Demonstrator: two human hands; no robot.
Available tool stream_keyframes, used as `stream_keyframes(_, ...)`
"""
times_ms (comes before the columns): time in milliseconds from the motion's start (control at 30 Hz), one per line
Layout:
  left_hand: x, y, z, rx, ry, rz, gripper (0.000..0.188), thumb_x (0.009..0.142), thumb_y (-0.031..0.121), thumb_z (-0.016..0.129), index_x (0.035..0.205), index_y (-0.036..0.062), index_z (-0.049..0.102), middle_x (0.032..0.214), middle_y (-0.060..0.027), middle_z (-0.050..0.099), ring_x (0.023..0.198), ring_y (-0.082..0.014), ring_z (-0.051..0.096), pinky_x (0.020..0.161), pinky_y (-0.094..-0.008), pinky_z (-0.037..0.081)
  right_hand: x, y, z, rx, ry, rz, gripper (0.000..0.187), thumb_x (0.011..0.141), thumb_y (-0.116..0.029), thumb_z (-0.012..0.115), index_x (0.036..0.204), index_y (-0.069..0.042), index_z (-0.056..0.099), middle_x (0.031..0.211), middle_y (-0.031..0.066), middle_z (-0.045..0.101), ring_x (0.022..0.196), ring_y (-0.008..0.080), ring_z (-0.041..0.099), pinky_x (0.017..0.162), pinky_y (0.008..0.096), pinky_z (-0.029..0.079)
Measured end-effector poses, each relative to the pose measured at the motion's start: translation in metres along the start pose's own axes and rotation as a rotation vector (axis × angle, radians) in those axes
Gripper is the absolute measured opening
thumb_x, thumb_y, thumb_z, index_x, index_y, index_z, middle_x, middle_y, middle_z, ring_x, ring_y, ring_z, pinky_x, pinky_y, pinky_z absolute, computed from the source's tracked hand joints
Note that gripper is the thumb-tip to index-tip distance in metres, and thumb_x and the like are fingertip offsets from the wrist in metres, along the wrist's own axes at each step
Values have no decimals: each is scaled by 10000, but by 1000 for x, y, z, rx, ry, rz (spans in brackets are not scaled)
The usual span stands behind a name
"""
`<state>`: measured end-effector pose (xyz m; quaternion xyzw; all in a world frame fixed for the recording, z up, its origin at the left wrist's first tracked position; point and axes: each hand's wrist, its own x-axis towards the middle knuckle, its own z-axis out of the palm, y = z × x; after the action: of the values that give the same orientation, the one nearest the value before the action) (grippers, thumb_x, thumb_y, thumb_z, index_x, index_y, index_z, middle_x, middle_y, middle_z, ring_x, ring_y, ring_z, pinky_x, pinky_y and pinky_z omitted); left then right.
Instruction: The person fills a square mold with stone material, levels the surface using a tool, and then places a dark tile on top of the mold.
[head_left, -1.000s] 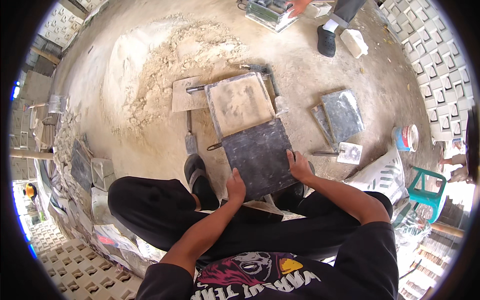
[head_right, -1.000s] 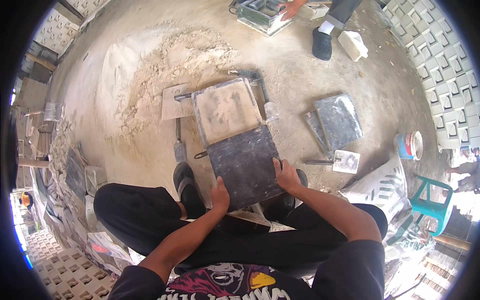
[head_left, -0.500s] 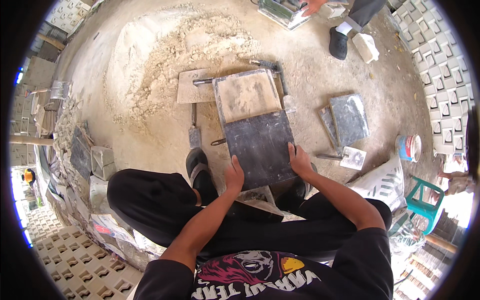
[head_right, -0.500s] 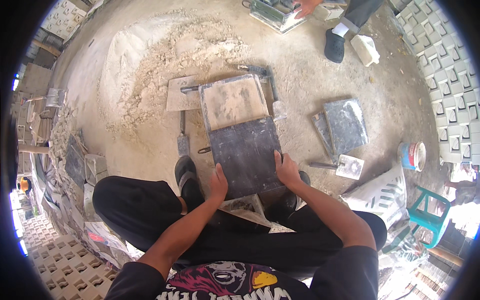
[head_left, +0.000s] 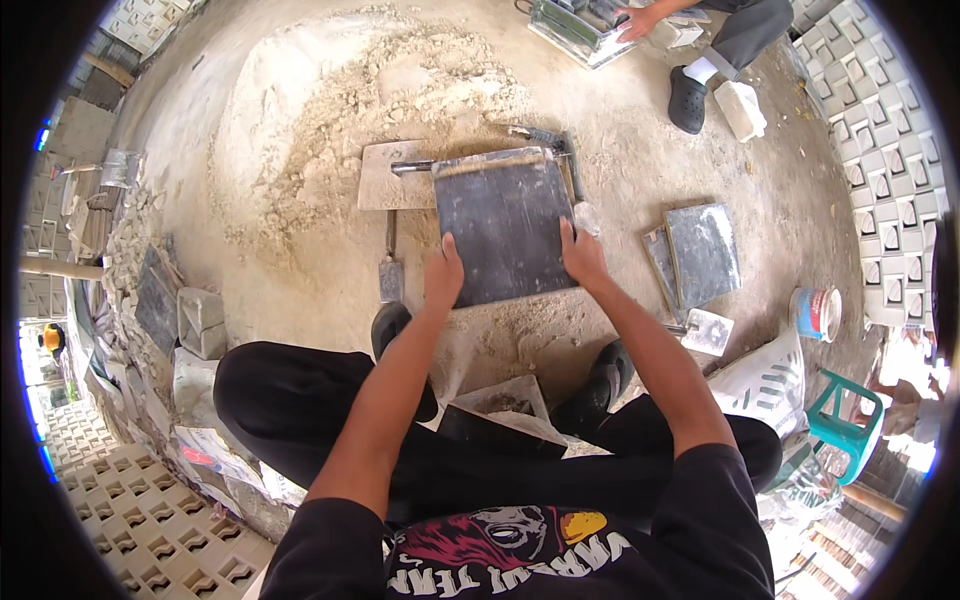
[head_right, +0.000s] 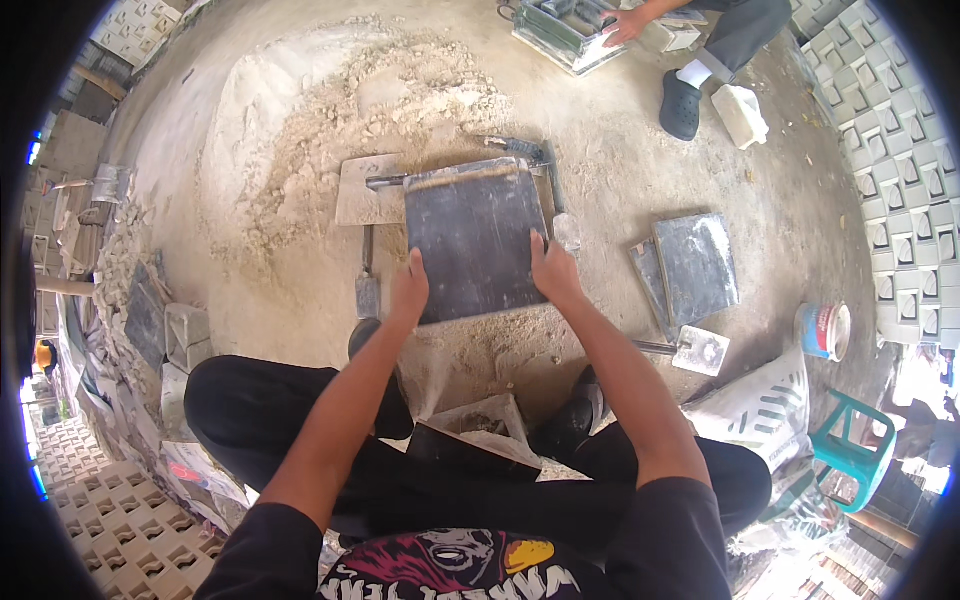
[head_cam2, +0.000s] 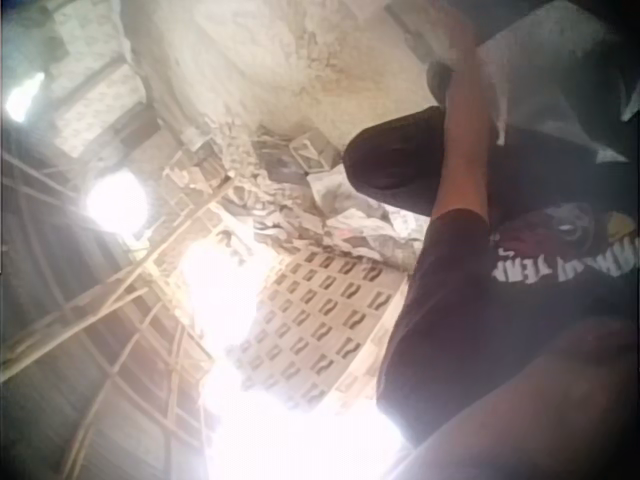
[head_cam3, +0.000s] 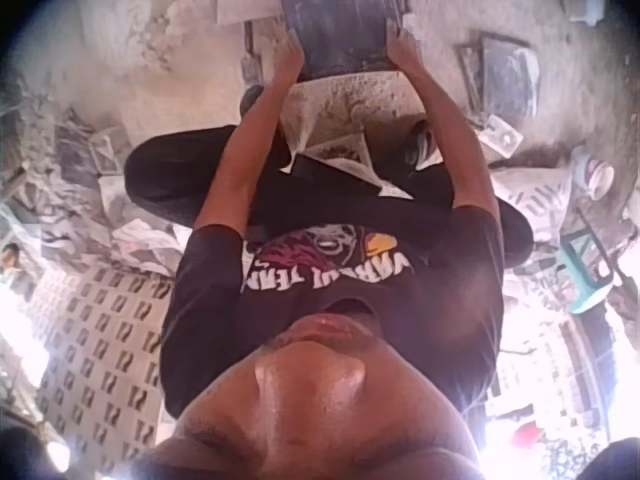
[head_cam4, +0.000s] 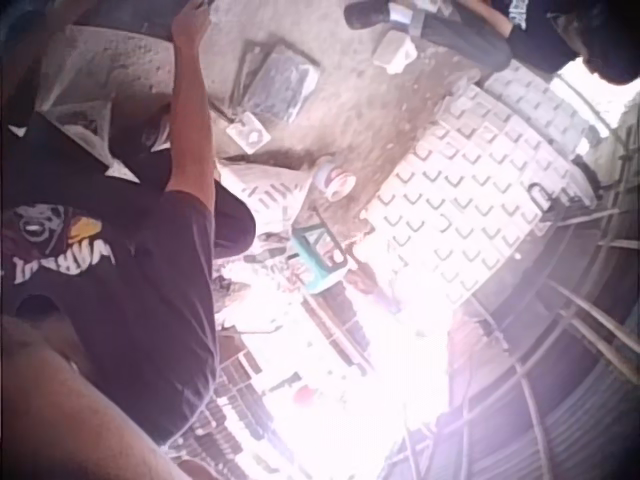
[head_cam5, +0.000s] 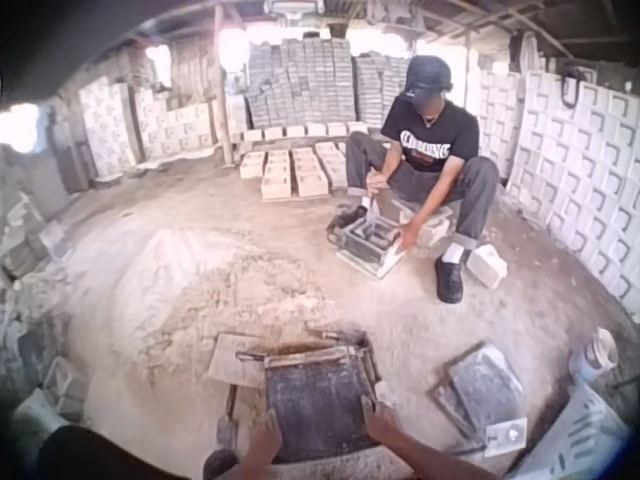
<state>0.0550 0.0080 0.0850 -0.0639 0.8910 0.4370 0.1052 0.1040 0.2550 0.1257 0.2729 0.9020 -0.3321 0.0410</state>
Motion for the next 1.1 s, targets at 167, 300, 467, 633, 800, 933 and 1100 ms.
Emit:
stream_keyframes(167, 110, 33, -34, 9, -44, -158, 706, 923, 546, 350, 1067, -103, 590, 1045, -328, 591, 1007, -473, 564, 852, -497, 439, 86, -68, -15, -41, -49, 1, 697, 920, -532, 377, 1001, 129, 585, 991, 348, 591, 980, 482, 568, 867, 476, 452)
stream_keyframes(300, 108, 98, -72, -210, -97, -321, 654, 919, 494, 400, 1165, -95, 540, 1153, -304, 565, 1070, -451, 548, 901, -481, 426, 112, -99, -42, 0, -74, -17, 701, 920, -529, 392, 883, 137, 608, 908, 326, 617, 886, 457, 612, 801, 461, 480)
stream_keyframes(467, 53, 46, -64, -74, 6, -68, 609, 948, 464, 335, 1055, -76, 595, 1015, -312, 608, 1016, -442, 569, 858, -480, 433, 47, -78, -48, -47, -151, -66, 772, 925, -584, 315, 925, 129, 611, 905, 324, 614, 881, 424, 616, 807, 473, 471)
stream_keyframes(633, -115, 12, -29, -121, 3, -125, 640, 980, 460, 250, 1005, -89, 577, 890, -294, 613, 883, -456, 582, 769, -485, 425, -80, -14, -63, 17, -177, 8, 653, 918, -557, 380, 910, 70, 564, 930, 316, 598, 970, 462, 557, 858, 505, 408)
stream_keyframes(800, -185, -21, -23, -261, -58, -86, 590, 992, 420, 257, 987, -74, 581, 859, -284, 612, 844, -448, 580, 751, -473, 426, -152, 29, -49, 12, -238, 78, 619, 926, -526, 412, 929, 84, 517, 875, 330, 584, 927, 487, 552, 824, 509, 407)
stream_keyframes(933, -174, -25, -18, -48, -135, -83, 583, 994, 410, 261, 891, -69, 576, 787, -288, 590, 795, -475, 550, 700, -493, 409, -161, 53, -30, 64, -145, 109, 601, 929, -525, 416, 872, 64, 517, 870, 333, 565, 878, 490, 538, 781, 509, 404)
stream_keyframes(1100, -167, -27, -2, 37, -128, -65, 605, 997, 417, 245, 796, -63, 553, 739, -306, 553, 776, -504, 519, 671, -517, 393, -141, 62, -26, 21, -112, 89, 605, 919, -538, 430, 867, 57, 530, 864, 309, 585, 890, 475, 555, 775, 499, 418)
